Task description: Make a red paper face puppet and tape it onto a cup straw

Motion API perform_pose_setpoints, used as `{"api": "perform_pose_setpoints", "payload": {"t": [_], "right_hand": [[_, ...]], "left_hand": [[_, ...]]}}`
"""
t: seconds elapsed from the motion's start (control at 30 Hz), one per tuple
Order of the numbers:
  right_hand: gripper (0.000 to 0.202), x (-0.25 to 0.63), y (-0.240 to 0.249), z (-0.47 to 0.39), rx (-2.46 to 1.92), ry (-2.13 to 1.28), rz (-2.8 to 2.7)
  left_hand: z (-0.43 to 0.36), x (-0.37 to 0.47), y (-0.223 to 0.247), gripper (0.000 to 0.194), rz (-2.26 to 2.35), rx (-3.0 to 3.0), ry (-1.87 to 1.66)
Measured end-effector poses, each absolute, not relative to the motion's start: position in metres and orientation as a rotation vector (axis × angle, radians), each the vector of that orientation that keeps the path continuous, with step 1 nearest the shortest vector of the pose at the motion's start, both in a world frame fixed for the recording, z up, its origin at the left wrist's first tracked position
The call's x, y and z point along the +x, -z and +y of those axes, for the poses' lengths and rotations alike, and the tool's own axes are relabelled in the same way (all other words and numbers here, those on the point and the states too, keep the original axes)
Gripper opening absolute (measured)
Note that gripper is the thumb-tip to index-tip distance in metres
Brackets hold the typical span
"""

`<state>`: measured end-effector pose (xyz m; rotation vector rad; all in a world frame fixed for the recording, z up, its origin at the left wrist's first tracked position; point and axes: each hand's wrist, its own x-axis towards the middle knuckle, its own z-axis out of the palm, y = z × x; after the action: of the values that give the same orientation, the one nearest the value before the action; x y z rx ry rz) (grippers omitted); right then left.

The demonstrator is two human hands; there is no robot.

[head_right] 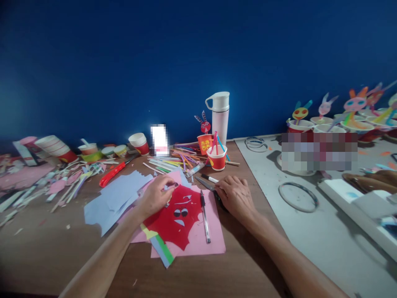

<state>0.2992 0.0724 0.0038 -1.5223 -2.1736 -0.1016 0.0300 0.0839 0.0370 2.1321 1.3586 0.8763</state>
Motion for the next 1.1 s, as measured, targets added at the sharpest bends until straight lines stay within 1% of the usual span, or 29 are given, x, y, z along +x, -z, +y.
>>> {"api": "perform_pose_setpoints", "payload": {"t": [0.07,0.2,0.3,0.37,0.47,0.67,0.73,0.87,0.93,1.1], "right_hand": [[0.023,0.3,-0.004,0.073,-1.523,0.098,-2.172],[0.028,0.293,-0.007,0.065,-1.503,0.078,-2.214],[0.035,0.275,-0.007,0.05,-1.444,0.032,-2.337],[0.038,0.262,-0.006,0.041,-1.456,0.025,-2.425],[0.029,0.254,-0.005,0.035,-1.528,0.029,-2.443],[0.024,0.271,-0.016,0.042,-1.552,-0.008,-2.377],[0.021,0.275,-0.021,0.041,-1.522,-0.077,-2.324],[0.021,0.27,-0.025,0.031,-1.359,-0.376,-2.21],[0.02,0.266,-0.027,0.027,-1.324,-0.474,-2.18],[0.02,0.263,-0.029,0.025,-1.344,-0.513,-2.133]], "left_hand": [[0.084,0.026,-0.039,0.014,1.39,1.955,-1.03],[0.085,0.021,-0.038,0.028,1.33,1.56,-1.244],[0.086,0.024,-0.036,0.028,1.237,1.315,-1.316],[0.086,0.027,-0.035,0.025,1.183,1.195,-1.332],[0.084,0.028,-0.036,0.023,1.122,1.056,-1.357],[0.082,0.024,-0.037,0.023,0.989,0.848,-1.352],[0.082,0.026,-0.036,0.023,0.963,0.8,-1.331],[0.079,0.037,-0.033,0.023,0.942,0.734,-1.283],[0.076,0.043,-0.033,0.022,0.939,0.723,-1.251],[0.07,0.053,-0.035,0.019,0.94,0.73,-1.194]]}}
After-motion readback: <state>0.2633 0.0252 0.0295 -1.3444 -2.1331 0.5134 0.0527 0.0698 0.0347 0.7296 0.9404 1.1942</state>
